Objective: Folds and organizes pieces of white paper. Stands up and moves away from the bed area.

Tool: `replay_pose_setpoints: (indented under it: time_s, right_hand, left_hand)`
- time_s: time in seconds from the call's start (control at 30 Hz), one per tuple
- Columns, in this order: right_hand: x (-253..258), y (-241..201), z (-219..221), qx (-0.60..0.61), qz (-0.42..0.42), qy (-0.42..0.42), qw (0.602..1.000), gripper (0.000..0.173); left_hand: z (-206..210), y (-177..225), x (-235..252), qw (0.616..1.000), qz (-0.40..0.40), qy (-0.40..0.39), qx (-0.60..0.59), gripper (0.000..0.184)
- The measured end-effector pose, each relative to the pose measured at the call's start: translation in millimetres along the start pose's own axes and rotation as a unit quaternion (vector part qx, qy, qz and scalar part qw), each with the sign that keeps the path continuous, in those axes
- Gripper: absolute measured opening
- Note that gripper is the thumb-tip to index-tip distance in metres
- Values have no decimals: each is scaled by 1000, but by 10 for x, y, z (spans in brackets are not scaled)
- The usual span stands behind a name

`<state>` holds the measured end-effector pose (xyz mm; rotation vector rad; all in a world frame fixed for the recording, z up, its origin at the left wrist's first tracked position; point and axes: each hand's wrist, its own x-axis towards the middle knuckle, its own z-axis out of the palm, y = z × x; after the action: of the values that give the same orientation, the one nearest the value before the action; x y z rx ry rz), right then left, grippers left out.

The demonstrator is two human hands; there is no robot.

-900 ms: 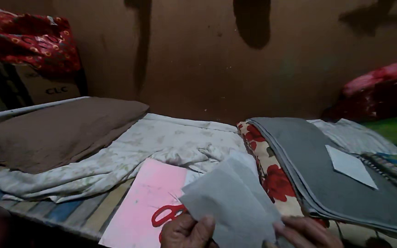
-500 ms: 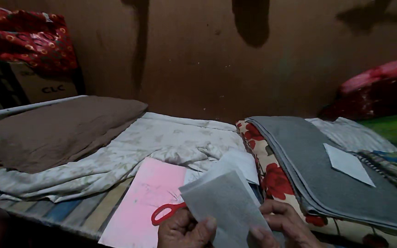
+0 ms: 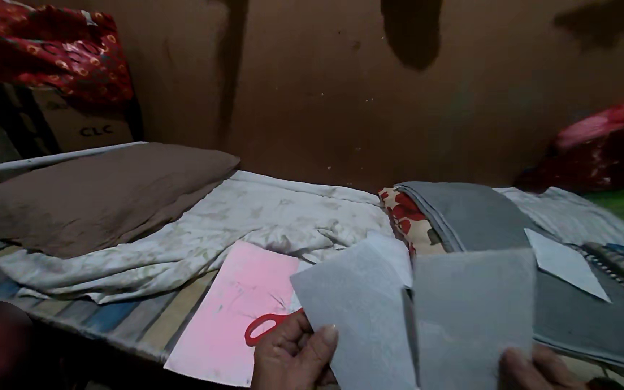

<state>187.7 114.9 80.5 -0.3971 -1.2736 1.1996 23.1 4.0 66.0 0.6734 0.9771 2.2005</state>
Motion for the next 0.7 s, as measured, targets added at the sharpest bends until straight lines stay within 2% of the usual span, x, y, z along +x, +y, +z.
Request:
replay_pose_setpoints:
  time_s: [0.13,0.37,0.53,0.7]
  right_hand:
    - [45,-67,-34,7,8,40,999,39]
    - [-67,22,142,-93,-9,-4,996,33]
    - [-156,139,323,-173,-47,-20,984,19]
    - [-209,244,400,-169,-25,-9,985,14]
  left_hand:
    - [-1,12,7,1000,-1,-6,1,20]
    - [-8,-2,2,1000,15,-22,11,21]
    - [-1,-33,-14,999,22,-39,27,22]
    - [23,-67,-52,999,26,-42,6,22]
